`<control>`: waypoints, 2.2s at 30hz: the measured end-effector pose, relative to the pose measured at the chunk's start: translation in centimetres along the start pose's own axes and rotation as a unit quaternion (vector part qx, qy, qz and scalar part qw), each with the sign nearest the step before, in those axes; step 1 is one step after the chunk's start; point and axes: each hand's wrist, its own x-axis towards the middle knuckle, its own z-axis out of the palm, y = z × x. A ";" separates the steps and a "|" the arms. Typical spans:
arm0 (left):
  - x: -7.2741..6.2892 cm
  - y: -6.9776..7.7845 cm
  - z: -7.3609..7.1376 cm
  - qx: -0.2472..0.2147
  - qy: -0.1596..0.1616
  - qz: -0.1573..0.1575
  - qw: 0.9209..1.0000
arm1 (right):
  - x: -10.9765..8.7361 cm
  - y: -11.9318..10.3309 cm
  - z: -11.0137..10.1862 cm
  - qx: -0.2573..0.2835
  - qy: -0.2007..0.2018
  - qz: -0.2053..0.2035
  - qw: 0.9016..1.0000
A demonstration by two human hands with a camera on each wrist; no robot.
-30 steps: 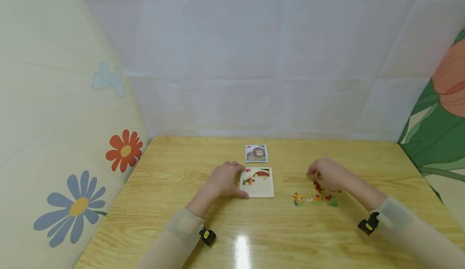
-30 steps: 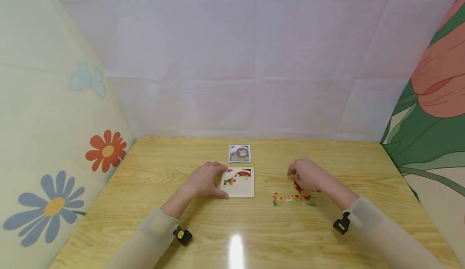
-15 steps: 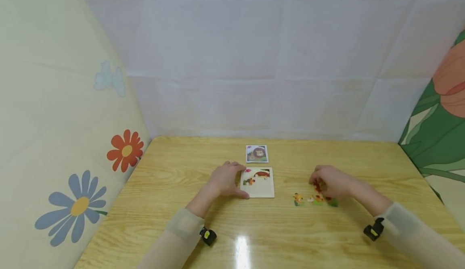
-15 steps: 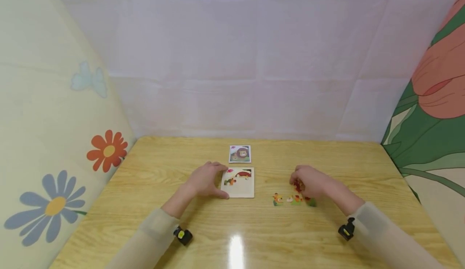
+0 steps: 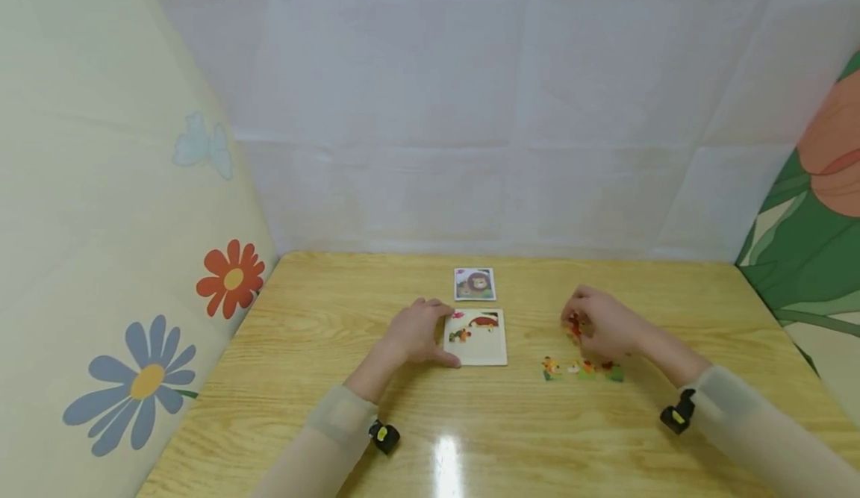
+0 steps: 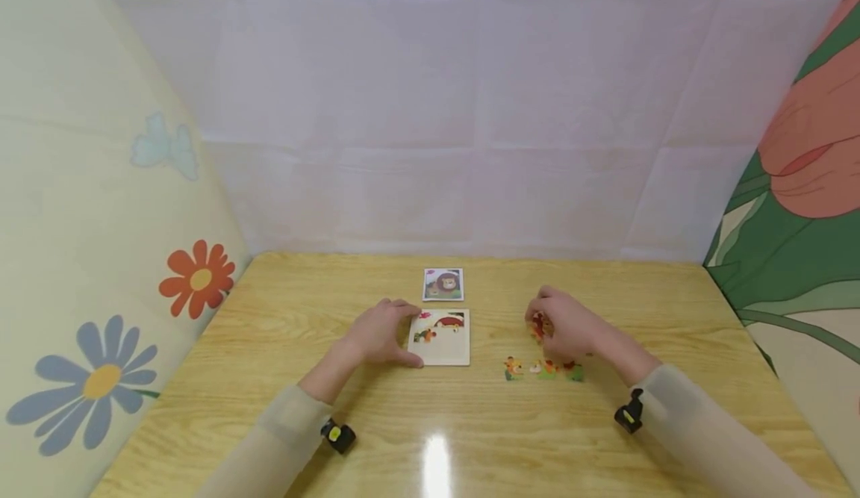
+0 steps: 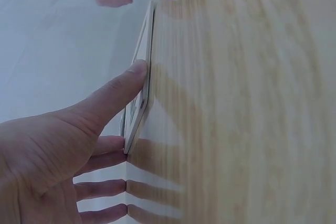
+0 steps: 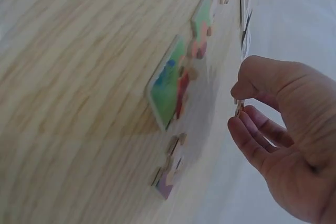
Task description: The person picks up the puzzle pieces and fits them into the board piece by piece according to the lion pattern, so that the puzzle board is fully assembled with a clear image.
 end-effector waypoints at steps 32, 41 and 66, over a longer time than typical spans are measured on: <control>0.1 0.3 -0.2 -0.003 -0.020 -0.016 1.000 | 8.9 -6.5 1.8 0.032 0.040 -0.080 0.995; -0.1 0.6 -0.5 -0.002 -0.023 -0.015 1.000 | 9.8 -6.9 3.3 0.045 0.034 -0.080 0.995; 0.0 0.6 -0.4 0.000 -0.013 -0.008 1.000 | 10.6 -8.5 5.6 0.088 0.002 -0.082 0.993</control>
